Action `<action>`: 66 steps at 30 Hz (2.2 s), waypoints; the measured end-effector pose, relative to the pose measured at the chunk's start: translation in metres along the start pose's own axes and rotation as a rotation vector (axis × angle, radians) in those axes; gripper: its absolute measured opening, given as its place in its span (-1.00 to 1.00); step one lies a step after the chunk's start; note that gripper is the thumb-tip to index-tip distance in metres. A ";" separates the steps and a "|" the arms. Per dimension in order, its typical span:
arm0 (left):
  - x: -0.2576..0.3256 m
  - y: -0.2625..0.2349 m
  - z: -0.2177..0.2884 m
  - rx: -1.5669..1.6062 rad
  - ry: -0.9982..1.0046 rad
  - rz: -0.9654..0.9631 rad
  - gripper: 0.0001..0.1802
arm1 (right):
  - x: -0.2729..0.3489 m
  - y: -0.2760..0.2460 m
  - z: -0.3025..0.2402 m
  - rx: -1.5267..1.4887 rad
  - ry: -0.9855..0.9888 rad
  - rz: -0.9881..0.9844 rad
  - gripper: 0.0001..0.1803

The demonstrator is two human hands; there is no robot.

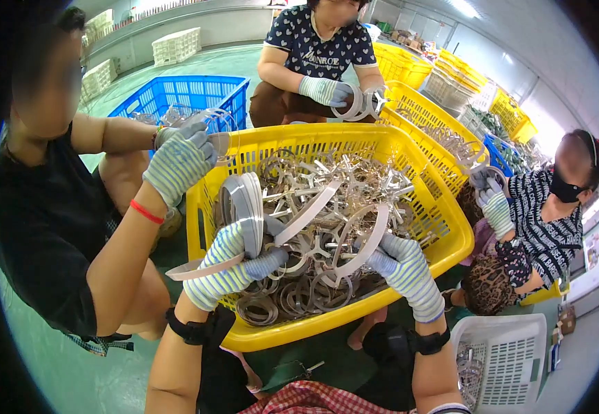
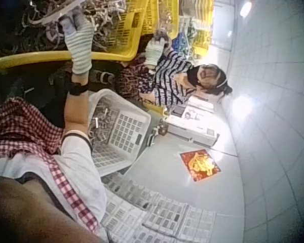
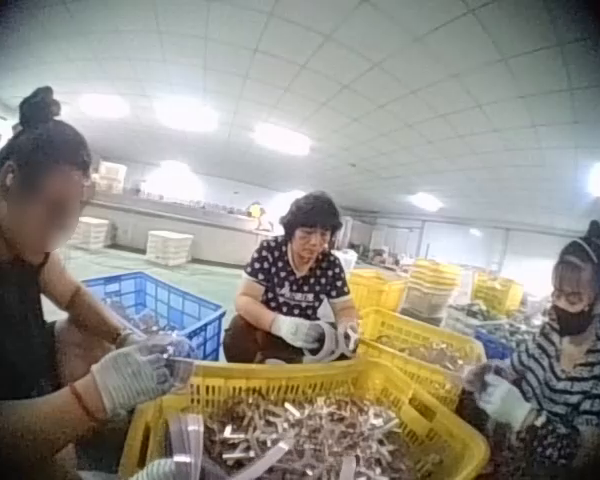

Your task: Sorting and cleaning plastic rings from a bin of scrap material.

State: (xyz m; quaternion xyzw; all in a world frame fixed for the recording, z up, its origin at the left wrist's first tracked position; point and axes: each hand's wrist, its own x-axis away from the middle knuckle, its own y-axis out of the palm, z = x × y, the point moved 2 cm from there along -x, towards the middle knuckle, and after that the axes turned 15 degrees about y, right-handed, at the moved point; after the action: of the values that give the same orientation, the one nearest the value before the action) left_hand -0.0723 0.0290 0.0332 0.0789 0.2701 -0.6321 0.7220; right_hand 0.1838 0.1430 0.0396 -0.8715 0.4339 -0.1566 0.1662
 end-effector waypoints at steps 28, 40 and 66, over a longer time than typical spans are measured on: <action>-0.006 0.028 0.002 -0.195 0.261 0.181 -0.74 | 0.001 0.045 0.002 -0.854 0.377 -0.296 -0.51; 0.004 0.035 0.014 -0.044 0.094 0.281 -0.81 | -0.001 0.048 -0.003 -0.414 0.317 -0.134 -0.57; 0.000 0.025 -0.001 0.271 -0.161 0.326 -0.52 | 0.004 0.047 0.002 -0.708 0.378 -0.332 -0.53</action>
State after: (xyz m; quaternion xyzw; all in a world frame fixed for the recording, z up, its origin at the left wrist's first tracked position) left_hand -0.0485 0.0342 0.0261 0.1672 0.1080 -0.5418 0.8166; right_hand 0.1542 0.1136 0.0182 -0.8888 0.3375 -0.1795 -0.2529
